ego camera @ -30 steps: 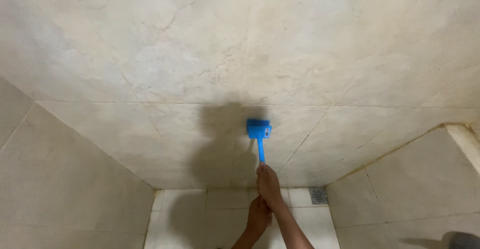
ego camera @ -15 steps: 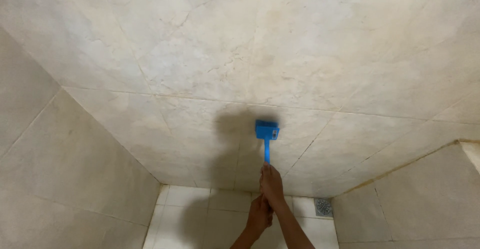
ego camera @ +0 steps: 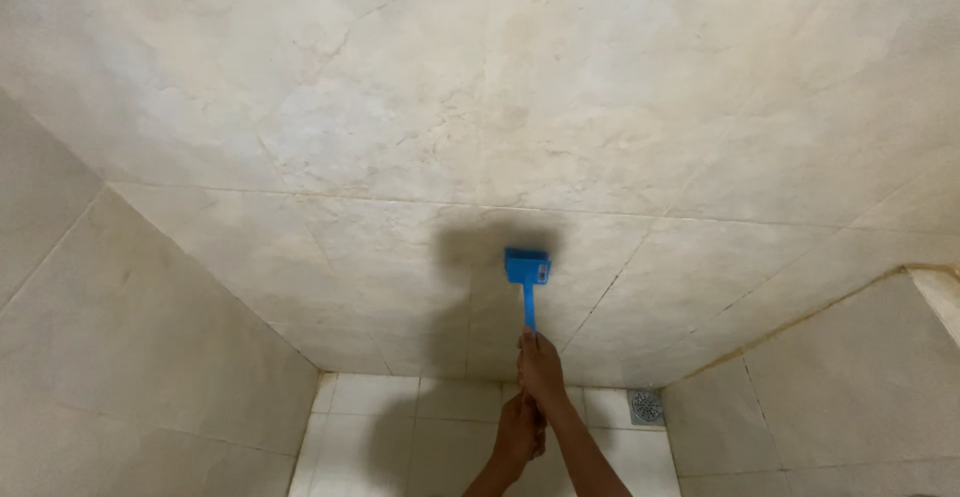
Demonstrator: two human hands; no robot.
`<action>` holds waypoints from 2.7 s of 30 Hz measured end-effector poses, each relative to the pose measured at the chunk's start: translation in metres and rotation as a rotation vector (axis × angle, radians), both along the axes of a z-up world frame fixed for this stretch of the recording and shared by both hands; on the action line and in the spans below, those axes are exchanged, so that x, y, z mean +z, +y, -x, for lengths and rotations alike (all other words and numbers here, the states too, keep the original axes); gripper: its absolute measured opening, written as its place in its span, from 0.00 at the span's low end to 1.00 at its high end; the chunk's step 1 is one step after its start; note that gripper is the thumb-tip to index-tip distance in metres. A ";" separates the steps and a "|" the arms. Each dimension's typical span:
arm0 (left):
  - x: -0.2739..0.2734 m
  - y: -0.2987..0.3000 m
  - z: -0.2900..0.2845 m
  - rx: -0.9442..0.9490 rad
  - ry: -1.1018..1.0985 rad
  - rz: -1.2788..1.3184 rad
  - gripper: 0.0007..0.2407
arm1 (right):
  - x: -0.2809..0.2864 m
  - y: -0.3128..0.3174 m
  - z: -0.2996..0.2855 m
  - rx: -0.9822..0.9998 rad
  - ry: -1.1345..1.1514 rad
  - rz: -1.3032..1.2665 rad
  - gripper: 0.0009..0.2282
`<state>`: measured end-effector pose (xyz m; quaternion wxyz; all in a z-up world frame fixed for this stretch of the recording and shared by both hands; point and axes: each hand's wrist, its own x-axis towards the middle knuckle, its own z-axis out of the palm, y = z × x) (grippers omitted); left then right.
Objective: The person scrubs the tiled walls of a shower using a blue long-handled brush. They focus on the grout lines and the area around the shower fixture, moving the brush in back-and-forth motions.
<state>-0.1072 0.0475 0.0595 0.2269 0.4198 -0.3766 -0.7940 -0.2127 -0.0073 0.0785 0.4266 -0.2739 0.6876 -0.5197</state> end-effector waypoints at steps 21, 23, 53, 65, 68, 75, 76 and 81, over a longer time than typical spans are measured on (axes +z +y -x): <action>-0.005 0.003 0.007 -0.026 0.012 0.036 0.19 | 0.014 0.008 0.005 -0.047 0.000 -0.019 0.20; -0.004 0.003 0.007 -0.037 0.005 0.077 0.20 | 0.015 0.009 0.005 -0.054 0.009 0.007 0.20; -0.015 0.020 0.040 -0.090 0.014 -0.051 0.17 | -0.020 0.024 0.045 -0.032 0.169 -0.068 0.19; -0.006 0.024 0.051 -0.082 0.079 -0.037 0.19 | 0.007 0.030 0.053 -0.007 -0.066 -0.053 0.19; 0.000 0.029 0.051 -0.080 0.064 -0.081 0.20 | -0.011 0.031 0.059 -0.012 -0.061 -0.080 0.18; -0.009 0.033 0.061 -0.041 0.126 -0.018 0.20 | 0.001 0.034 0.066 0.001 -0.015 -0.058 0.18; -0.009 0.034 0.063 -0.033 0.143 0.002 0.20 | 0.005 0.035 0.067 0.003 -0.006 -0.050 0.18; 0.001 0.036 0.069 -0.047 0.141 0.005 0.19 | 0.010 0.038 0.072 -0.015 -0.005 -0.032 0.18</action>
